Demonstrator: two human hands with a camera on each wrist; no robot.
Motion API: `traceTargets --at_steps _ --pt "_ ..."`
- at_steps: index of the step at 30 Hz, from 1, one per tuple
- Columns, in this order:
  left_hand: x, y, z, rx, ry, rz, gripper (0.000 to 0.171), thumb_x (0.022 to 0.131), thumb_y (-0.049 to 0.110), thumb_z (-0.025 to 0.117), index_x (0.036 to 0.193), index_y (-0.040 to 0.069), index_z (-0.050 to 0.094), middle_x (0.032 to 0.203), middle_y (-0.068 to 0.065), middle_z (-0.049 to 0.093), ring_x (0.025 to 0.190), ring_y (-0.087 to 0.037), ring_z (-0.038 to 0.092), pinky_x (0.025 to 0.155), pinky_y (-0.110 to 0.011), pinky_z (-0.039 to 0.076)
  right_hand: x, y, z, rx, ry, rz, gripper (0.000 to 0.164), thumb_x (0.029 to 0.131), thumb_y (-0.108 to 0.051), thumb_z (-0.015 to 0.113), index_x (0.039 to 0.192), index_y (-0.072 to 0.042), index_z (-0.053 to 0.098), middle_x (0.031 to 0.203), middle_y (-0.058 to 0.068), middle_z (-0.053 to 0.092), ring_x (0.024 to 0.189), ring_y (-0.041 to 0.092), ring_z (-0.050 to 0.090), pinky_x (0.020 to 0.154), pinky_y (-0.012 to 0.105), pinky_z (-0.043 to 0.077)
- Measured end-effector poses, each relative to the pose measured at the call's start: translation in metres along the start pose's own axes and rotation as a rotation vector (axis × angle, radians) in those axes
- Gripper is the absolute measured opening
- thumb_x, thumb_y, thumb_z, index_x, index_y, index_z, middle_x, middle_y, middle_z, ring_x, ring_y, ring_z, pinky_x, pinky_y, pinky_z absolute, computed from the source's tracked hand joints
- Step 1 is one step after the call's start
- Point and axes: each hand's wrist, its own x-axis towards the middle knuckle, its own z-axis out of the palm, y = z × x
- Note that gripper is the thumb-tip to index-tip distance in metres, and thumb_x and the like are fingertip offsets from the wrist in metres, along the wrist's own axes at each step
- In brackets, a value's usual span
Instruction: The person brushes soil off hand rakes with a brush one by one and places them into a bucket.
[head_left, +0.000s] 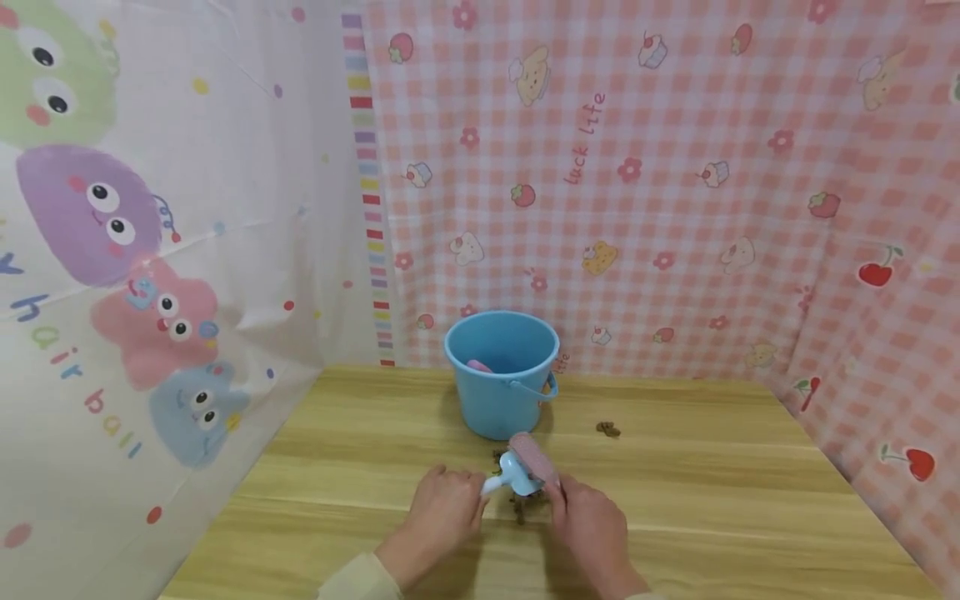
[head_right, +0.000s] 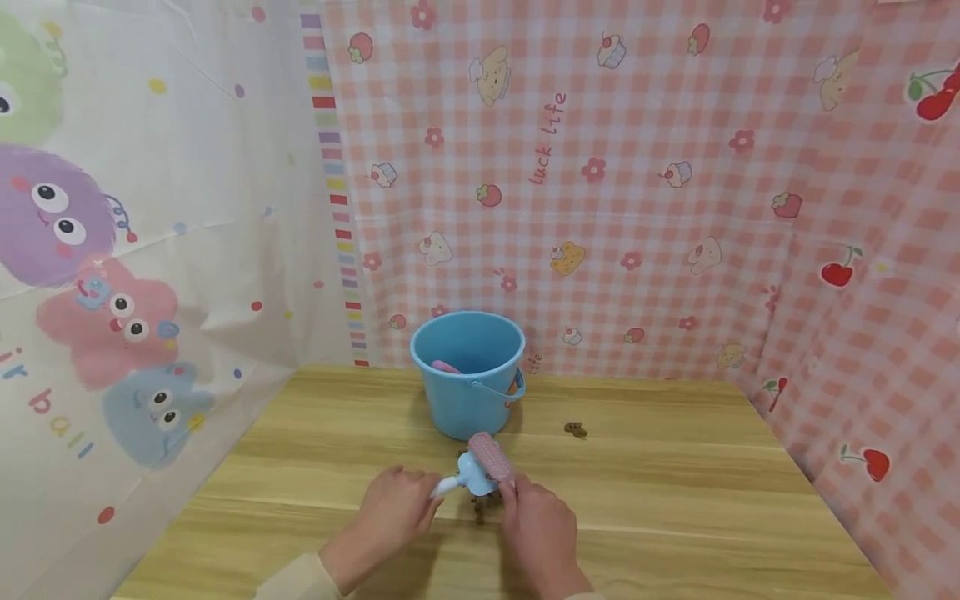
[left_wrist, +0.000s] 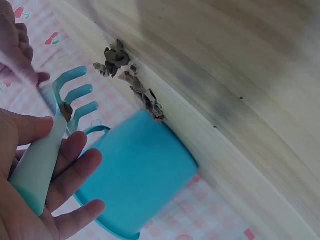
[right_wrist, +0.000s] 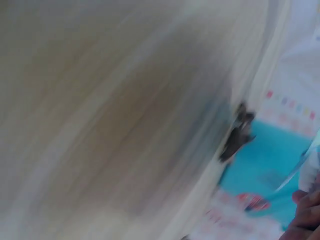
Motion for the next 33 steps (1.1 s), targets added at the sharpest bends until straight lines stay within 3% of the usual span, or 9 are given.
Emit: traceTargets --at_steps 4,8,18,27,33 --pt "-0.003 0.000 0.000 -0.042 -0.009 -0.022 0.027 0.083 0.022 0.076 0.071 0.014 0.053 0.061 0.003 0.056 0.056 -0.015 0.059 0.070 -0.040 0.053 0.002 0.025 -0.002 -0.029 -0.050 0.131 0.022 0.096 -0.025 0.065 0.101 -0.005 0.072 0.071 0.009 0.067 0.057 0.027 0.062 0.046 0.044 0.046" --pt "-0.005 -0.002 0.002 -0.078 0.007 -0.051 0.030 0.083 0.021 0.075 0.067 0.015 0.050 0.057 0.004 0.051 0.052 -0.015 0.055 0.060 -0.034 0.048 0.000 0.040 -0.007 -0.039 -0.054 0.192 0.020 0.095 -0.025 0.066 0.095 -0.005 0.072 0.069 0.009 0.066 0.055 0.027 0.060 0.045 0.044 0.045" --pt "-0.006 -0.010 0.003 -0.095 0.063 -0.093 0.023 0.080 0.021 0.078 0.073 0.012 0.058 0.066 0.002 0.047 0.054 -0.018 0.051 0.050 -0.032 0.041 -0.003 0.042 -0.025 -0.026 -0.014 0.213 0.024 0.096 -0.025 0.064 0.098 -0.002 0.071 0.068 0.008 0.064 0.051 0.022 0.054 0.043 0.043 0.042" --pt "-0.001 -0.012 0.008 -0.103 0.017 -0.128 0.020 0.084 0.023 0.074 0.076 0.012 0.060 0.071 0.001 0.049 0.063 -0.017 0.049 0.053 -0.031 0.040 -0.005 0.043 -0.029 -0.012 -0.042 0.248 0.024 0.097 -0.027 0.062 0.094 -0.004 0.070 0.058 -0.001 0.053 0.049 0.017 0.044 0.043 0.036 0.035" --pt "-0.001 -0.014 0.010 -0.093 0.014 -0.133 0.016 0.086 0.023 0.072 0.080 0.012 0.062 0.071 0.000 0.056 0.065 -0.019 0.054 0.054 -0.032 0.041 -0.004 0.043 -0.030 -0.005 -0.035 0.264 0.026 0.097 -0.027 0.062 0.101 -0.003 0.071 0.060 0.000 0.055 0.049 0.017 0.045 0.043 0.036 0.036"
